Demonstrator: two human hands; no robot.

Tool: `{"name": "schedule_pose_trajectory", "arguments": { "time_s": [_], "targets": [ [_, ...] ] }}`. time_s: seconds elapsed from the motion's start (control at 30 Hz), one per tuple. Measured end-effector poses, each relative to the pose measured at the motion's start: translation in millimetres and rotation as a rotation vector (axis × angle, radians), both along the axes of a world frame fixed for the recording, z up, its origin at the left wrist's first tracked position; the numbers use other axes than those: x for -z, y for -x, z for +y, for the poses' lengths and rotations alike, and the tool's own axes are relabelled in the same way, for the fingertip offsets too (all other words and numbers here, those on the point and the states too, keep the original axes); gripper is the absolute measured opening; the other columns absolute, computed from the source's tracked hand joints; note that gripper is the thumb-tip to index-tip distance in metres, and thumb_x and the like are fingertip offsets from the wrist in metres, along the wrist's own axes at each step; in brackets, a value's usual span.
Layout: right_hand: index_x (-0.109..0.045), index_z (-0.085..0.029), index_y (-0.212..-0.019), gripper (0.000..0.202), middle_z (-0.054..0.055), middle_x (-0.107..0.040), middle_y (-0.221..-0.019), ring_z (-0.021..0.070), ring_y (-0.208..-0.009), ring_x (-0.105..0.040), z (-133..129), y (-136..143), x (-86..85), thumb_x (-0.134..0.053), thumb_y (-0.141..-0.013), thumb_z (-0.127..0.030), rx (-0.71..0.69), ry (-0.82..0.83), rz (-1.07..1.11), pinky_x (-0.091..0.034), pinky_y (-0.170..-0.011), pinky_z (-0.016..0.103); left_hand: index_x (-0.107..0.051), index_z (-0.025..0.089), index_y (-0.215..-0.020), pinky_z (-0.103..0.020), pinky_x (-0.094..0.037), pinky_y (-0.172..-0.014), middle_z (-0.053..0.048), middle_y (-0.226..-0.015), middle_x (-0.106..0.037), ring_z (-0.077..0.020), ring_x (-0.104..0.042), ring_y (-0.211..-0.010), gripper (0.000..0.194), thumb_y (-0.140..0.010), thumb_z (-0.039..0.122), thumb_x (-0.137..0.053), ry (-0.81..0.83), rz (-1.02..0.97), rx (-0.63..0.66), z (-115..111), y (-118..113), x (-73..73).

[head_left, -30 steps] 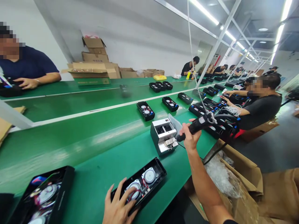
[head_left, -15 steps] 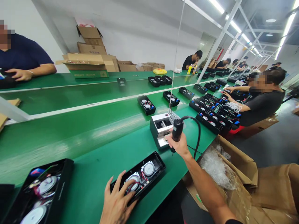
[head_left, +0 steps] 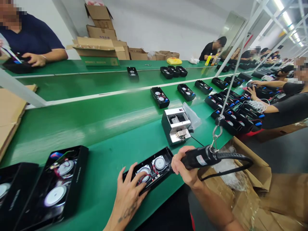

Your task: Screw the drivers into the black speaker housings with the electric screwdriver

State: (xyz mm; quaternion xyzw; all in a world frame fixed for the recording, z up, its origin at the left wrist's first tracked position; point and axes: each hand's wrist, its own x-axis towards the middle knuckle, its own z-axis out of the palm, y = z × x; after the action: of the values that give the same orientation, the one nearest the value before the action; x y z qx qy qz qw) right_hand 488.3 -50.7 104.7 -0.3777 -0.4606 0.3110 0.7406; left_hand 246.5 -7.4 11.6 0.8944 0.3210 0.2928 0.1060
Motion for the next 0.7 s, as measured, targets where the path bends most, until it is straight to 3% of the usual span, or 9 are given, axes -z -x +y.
{"name": "schedule_pose_trajectory", "arguments": {
  "time_s": [0.7],
  "targets": [
    [-0.047,-0.032,-0.115,0.028,-0.015,-0.049,-0.057,0.0091,-0.037,-0.043,4.9,11.1,15.5,-0.072,-0.102,-0.038,-0.065,0.066,-0.025,-0.040,-0.041,0.022,-0.080,0.031,-0.085,-0.067,-0.020,-0.130,-0.001,-0.114,-0.081,-0.0414,-0.058,-0.142,0.013,-0.078,0.033,-0.090,-0.011,0.043,0.004,-0.5,2.4,1.9]
  ]
}}
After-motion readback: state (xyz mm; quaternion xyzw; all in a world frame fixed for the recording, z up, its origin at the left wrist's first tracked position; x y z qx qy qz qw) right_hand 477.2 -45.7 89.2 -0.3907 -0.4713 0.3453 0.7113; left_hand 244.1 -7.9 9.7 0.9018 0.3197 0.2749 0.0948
